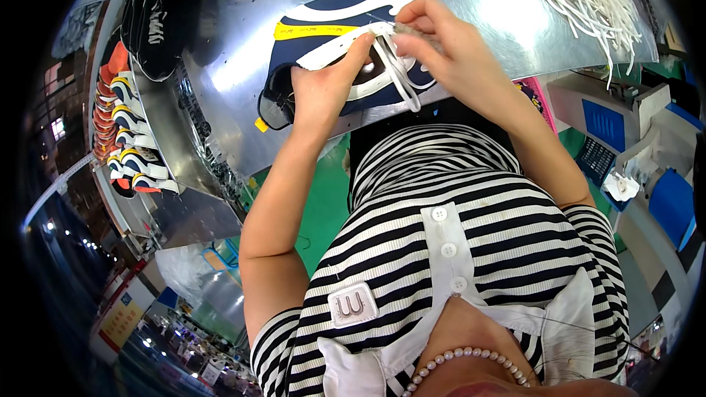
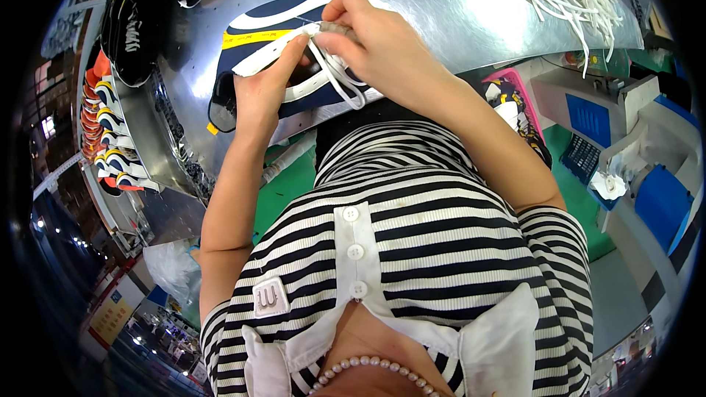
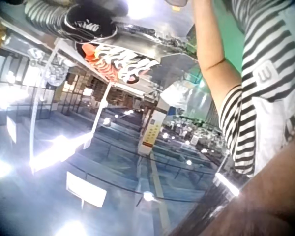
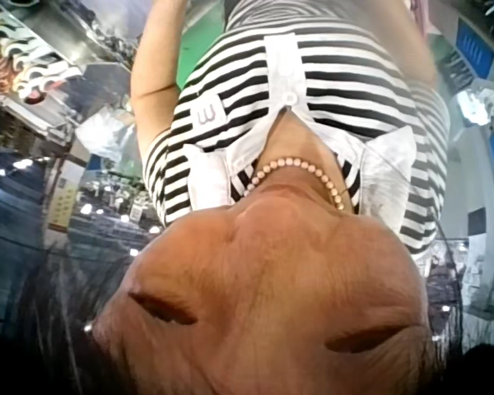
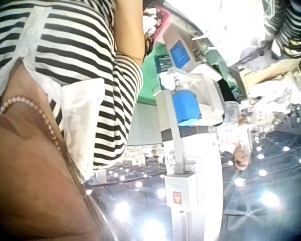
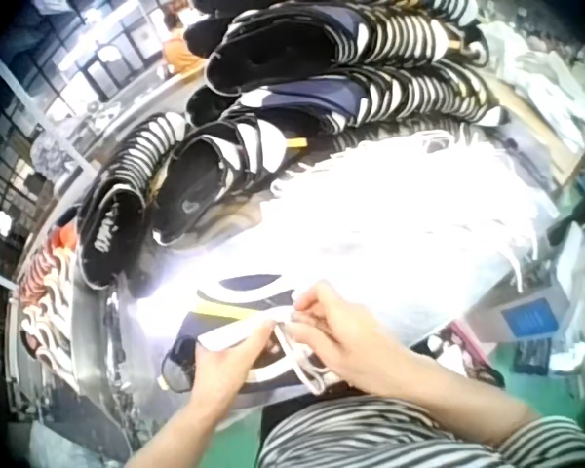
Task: The person laces a blue and white sneaker by hand, threading white shoelaces through the eyelets and pulling them tight. They repeat this process on a second sneaker, ensuring the laces are evenly distributed and secured.
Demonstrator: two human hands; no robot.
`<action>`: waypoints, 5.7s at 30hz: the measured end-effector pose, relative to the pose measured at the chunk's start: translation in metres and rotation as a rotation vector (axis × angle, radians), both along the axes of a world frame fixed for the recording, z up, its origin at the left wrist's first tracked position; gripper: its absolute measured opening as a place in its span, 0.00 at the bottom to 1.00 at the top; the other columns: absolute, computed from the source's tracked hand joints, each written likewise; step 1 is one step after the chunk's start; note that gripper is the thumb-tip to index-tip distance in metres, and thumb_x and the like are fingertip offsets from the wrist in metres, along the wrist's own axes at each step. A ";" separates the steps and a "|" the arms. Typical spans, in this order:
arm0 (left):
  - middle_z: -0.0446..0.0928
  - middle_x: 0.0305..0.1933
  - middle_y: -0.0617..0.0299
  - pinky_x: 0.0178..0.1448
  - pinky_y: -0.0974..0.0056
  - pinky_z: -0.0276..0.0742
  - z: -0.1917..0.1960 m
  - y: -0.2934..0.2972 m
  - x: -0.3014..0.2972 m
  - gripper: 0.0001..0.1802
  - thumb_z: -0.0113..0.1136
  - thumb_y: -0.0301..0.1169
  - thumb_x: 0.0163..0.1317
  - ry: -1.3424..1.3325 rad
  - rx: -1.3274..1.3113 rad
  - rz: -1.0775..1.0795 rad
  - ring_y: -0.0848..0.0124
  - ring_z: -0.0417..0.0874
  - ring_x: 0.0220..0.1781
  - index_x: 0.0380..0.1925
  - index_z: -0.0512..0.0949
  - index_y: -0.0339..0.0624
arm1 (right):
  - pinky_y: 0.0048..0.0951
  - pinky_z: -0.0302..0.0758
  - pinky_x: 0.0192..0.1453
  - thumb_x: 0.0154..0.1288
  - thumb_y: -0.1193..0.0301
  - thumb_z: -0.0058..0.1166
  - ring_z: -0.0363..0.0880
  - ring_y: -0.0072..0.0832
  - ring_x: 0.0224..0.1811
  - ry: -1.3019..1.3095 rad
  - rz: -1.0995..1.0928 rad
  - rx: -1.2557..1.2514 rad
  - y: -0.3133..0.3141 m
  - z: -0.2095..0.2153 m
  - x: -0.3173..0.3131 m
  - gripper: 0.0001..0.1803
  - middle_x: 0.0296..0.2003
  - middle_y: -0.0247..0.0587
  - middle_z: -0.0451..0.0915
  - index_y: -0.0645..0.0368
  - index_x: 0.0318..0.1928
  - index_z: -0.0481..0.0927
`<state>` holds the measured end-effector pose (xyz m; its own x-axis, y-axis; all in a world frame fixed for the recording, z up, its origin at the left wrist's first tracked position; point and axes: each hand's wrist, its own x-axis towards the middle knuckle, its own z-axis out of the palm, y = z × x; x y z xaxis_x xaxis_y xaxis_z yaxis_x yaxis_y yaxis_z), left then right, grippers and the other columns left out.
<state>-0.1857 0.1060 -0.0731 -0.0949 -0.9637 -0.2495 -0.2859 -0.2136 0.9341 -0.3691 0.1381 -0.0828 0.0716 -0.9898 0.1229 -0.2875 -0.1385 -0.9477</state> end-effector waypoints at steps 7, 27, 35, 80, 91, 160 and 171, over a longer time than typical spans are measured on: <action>0.84 0.31 0.64 0.37 0.72 0.77 0.005 0.003 -0.002 0.07 0.67 0.27 0.60 0.001 -0.043 -0.058 0.79 0.82 0.31 0.34 0.83 0.33 | 0.25 0.77 0.42 0.68 0.74 0.55 0.83 0.25 0.34 0.060 0.083 0.115 -0.003 0.008 -0.014 0.08 0.30 0.40 0.83 0.66 0.43 0.76; 0.81 0.49 0.62 0.56 0.67 0.75 0.011 -0.016 0.003 0.21 0.68 0.27 0.60 0.114 0.201 -0.278 0.74 0.80 0.50 0.53 0.77 0.36 | 0.29 0.76 0.39 0.74 0.68 0.48 0.81 0.31 0.33 0.020 -0.054 0.008 -0.035 -0.017 0.004 0.13 0.30 0.42 0.81 0.59 0.54 0.75; 0.82 0.45 0.62 0.49 0.69 0.75 0.021 -0.026 -0.006 0.16 0.70 0.24 0.55 0.158 0.438 -0.122 0.73 0.81 0.43 0.44 0.81 0.36 | 0.43 0.77 0.41 0.73 0.66 0.47 0.82 0.48 0.36 0.190 -0.159 -0.039 -0.047 -0.028 0.016 0.14 0.31 0.53 0.83 0.64 0.51 0.73; 0.81 0.28 0.57 0.29 0.66 0.74 -0.006 0.023 0.020 0.12 0.73 0.29 0.55 -0.463 -0.712 -0.427 0.65 0.81 0.23 0.33 0.78 0.39 | 0.37 0.75 0.37 0.71 0.66 0.50 0.81 0.42 0.28 0.135 0.170 0.391 0.016 0.002 0.000 0.12 0.25 0.46 0.80 0.63 0.41 0.71; 0.79 0.29 0.56 0.27 0.63 0.72 -0.014 0.039 0.019 0.16 0.74 0.28 0.52 -0.471 -0.898 -0.372 0.60 0.78 0.23 0.36 0.76 0.38 | 0.35 0.73 0.33 0.70 0.64 0.53 0.79 0.38 0.26 0.247 0.040 0.246 0.033 -0.002 0.017 0.13 0.23 0.42 0.79 0.59 0.46 0.69; 0.76 0.51 0.34 0.58 0.54 0.72 0.013 0.029 0.016 0.31 0.54 0.45 0.71 -0.286 -0.126 -0.327 0.48 0.79 0.52 0.63 0.65 0.32 | 0.30 0.79 0.35 0.60 0.74 0.61 0.86 0.33 0.34 0.205 -0.023 -0.298 -0.005 0.006 0.007 0.14 0.35 0.38 0.85 0.54 0.48 0.79; 0.82 0.40 0.60 0.45 0.71 0.77 -0.017 0.033 0.011 0.21 0.68 0.27 0.60 -0.232 -0.341 -0.123 0.78 0.81 0.39 0.51 0.74 0.32 | 0.29 0.78 0.32 0.56 0.78 0.60 0.84 0.33 0.30 0.295 0.187 -0.211 0.009 0.006 0.001 0.20 0.33 0.38 0.84 0.52 0.50 0.78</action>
